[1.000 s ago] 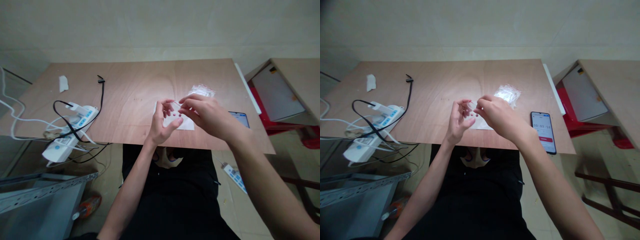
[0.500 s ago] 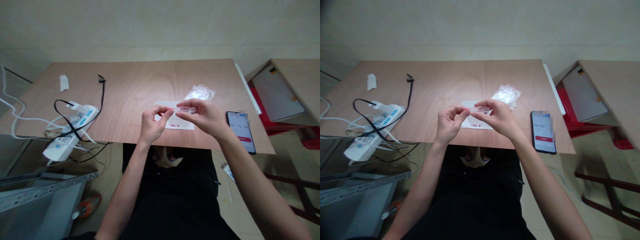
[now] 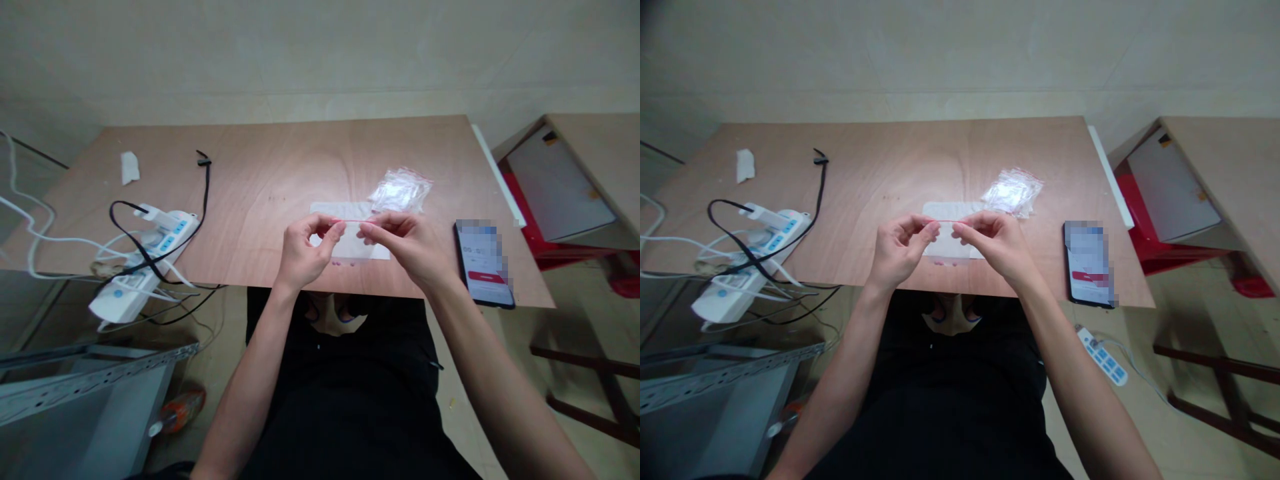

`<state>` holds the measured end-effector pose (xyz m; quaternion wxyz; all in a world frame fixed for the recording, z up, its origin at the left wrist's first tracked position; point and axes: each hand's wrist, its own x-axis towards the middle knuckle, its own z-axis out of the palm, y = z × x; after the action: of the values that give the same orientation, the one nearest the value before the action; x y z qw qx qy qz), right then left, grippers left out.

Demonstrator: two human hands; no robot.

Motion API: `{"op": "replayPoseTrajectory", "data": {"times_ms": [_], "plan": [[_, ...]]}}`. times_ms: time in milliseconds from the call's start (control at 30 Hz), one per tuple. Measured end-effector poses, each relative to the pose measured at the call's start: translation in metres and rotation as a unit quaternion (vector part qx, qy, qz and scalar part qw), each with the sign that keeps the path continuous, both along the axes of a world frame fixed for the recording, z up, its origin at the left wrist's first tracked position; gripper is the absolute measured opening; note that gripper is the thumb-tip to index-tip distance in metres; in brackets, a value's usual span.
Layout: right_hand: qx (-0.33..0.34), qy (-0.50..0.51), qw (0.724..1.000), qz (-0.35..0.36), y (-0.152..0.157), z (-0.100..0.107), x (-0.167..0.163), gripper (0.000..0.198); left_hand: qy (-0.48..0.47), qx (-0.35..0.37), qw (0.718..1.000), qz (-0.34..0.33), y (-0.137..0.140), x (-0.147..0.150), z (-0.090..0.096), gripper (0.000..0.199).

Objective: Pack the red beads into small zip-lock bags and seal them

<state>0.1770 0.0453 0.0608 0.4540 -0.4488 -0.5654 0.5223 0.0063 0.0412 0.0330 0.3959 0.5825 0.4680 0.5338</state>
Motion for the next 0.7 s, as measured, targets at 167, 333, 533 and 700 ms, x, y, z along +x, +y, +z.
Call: {"op": "replayPoseTrajectory", "data": {"times_ms": [167, 333, 533, 700], "plan": [[0.028, -0.013, 0.999, -0.045, -0.005, -0.005, -0.001, 0.033, -0.042, -0.028, 0.998, -0.03, -0.002, 0.002, -0.002, 0.017], [0.033, -0.031, 0.999, -0.025, -0.007, -0.003, -0.002, 0.034, -0.039, -0.034, 0.997, -0.048, -0.003, 0.003, -0.001, 0.018], [-0.002, 0.011, 0.999, -0.045, -0.01, -0.008, 0.001, 0.032, -0.035, -0.024, 0.999, -0.032, -0.004, 0.003, -0.001, 0.017], [0.035, -0.021, 0.996, -0.077, -0.009, -0.015, -0.001, 0.034, -0.069, -0.055, 0.994, -0.069, -0.003, 0.008, -0.001, 0.021]]}}
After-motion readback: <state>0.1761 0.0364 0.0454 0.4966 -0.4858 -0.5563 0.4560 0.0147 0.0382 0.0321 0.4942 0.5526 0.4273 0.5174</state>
